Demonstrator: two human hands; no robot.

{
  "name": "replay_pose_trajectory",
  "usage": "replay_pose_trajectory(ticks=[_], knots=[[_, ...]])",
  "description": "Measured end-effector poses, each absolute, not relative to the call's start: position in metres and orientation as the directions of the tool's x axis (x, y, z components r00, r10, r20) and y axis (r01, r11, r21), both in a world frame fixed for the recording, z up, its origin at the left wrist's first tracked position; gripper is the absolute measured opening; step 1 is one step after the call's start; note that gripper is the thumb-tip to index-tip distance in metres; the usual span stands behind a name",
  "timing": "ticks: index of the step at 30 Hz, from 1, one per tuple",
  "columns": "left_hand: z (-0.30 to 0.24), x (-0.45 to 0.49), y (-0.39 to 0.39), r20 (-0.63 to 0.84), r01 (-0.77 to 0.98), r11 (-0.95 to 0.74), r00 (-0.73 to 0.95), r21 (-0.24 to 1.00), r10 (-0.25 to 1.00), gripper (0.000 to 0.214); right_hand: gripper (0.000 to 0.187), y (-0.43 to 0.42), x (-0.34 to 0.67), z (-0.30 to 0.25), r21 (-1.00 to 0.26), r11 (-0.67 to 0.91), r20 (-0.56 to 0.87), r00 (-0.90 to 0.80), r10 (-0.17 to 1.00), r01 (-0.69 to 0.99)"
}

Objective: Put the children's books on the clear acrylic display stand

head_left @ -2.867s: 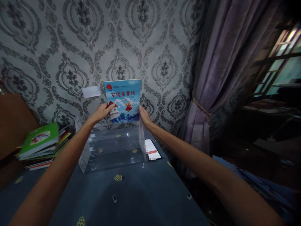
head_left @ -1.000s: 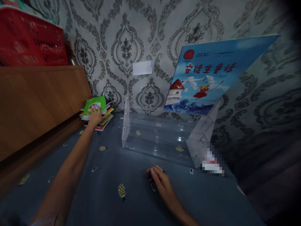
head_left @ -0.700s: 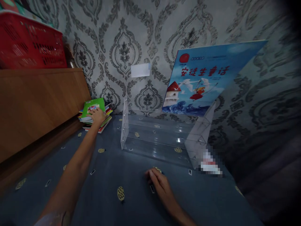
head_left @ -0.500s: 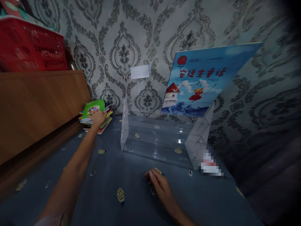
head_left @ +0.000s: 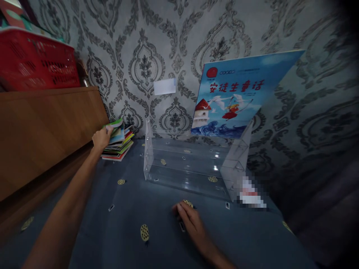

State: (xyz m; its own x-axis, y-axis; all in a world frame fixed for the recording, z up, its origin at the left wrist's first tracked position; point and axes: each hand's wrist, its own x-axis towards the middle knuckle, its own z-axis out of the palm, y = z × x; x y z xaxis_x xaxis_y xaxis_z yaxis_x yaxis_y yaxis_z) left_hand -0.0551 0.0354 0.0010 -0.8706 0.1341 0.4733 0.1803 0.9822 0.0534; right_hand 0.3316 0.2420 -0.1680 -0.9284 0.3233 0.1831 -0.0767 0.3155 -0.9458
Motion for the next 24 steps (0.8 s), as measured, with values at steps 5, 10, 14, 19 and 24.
replay_pose_trajectory(ticks=[5, 10, 14, 19, 24], knots=[[-0.021, -0.042, 0.034, 0.461, 0.294, 0.955, -0.842, -0.046, 0.281, 0.06, 0.063, 0.242, 0.331, -0.169, -0.944, 0.321, 0.181, -0.933, 0.312, -0.076], [-0.044, -0.032, 0.04, 0.438, 0.418, 0.899, -0.79, -0.127, 0.429, 0.052, 0.064, 0.243, 0.33, -0.173, -0.942, 0.326, 0.186, -0.929, 0.321, -0.076], [-0.049, -0.033, 0.035, 0.411, 0.436, 0.89, -0.793, -0.134, 0.451, 0.063, 0.063, 0.242, 0.332, -0.171, -0.949, 0.311, 0.16, -0.933, 0.323, -0.055], [-0.046, -0.033, 0.022, 0.394, 0.404, 0.907, -0.819, -0.121, 0.417, 0.058, 0.06, 0.243, 0.332, -0.17, -0.946, 0.316, 0.172, -0.94, 0.295, -0.073], [-0.047, -0.02, 0.017, 0.409, 0.366, 0.925, -0.832, -0.105, 0.375, 0.055, 0.061, 0.243, 0.331, -0.172, -0.943, 0.319, 0.19, -0.939, 0.286, -0.093]])
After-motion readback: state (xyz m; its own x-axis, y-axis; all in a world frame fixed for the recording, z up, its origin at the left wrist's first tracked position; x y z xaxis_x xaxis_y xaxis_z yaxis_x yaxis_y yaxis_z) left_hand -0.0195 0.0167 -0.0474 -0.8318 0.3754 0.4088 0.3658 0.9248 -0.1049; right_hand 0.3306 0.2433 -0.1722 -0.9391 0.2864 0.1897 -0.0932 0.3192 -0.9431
